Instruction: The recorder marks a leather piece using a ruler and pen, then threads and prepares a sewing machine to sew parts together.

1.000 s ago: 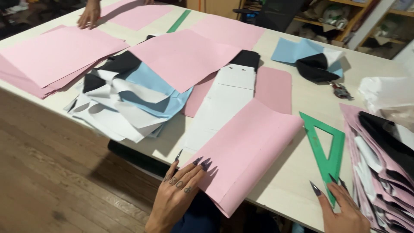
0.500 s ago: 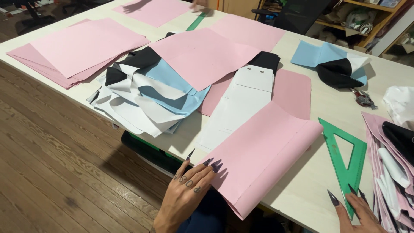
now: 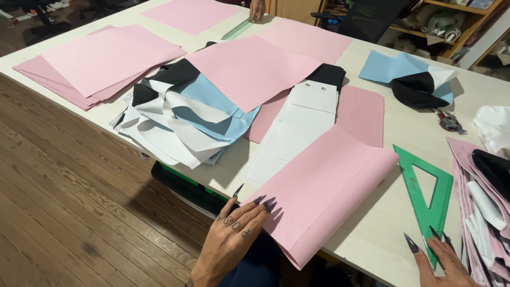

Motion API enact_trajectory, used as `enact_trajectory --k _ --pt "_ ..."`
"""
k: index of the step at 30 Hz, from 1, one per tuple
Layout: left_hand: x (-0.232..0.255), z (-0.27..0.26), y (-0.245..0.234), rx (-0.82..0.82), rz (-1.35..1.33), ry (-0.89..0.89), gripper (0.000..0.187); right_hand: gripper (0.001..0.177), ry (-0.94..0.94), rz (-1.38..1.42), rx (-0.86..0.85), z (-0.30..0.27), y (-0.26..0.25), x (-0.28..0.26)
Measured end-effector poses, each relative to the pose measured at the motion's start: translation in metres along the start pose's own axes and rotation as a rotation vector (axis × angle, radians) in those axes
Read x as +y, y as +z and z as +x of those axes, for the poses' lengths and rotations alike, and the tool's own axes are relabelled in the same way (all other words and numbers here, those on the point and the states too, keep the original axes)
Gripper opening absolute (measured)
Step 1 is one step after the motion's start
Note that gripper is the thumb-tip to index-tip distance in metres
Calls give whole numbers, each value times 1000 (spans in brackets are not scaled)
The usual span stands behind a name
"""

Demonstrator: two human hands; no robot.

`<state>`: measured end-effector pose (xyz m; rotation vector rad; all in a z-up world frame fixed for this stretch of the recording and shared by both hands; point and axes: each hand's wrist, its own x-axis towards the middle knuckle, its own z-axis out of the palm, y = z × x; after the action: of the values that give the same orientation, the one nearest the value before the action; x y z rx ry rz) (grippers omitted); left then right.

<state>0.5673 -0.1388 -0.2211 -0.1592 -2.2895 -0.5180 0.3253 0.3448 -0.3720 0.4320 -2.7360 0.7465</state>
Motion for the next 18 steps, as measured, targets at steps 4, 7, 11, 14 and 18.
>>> enact_trajectory --k 4,7,11,14,18 --pt "2 0 1 -20 -13 -15 22 44 -79 10 191 -10 -11 -36" --pt "1 0 3 -24 -7 -13 22 44 -72 -8 214 -14 -20 -60" --pt "2 0 6 -19 -9 13 23 42 -27 -61 237 -18 -27 -79" --pt "5 2 7 -11 8 28 24 38 -50 -122 284 -22 -36 -105" --pt "11 5 10 -27 -16 35 24 33 -58 -151 317 -25 -41 -122"
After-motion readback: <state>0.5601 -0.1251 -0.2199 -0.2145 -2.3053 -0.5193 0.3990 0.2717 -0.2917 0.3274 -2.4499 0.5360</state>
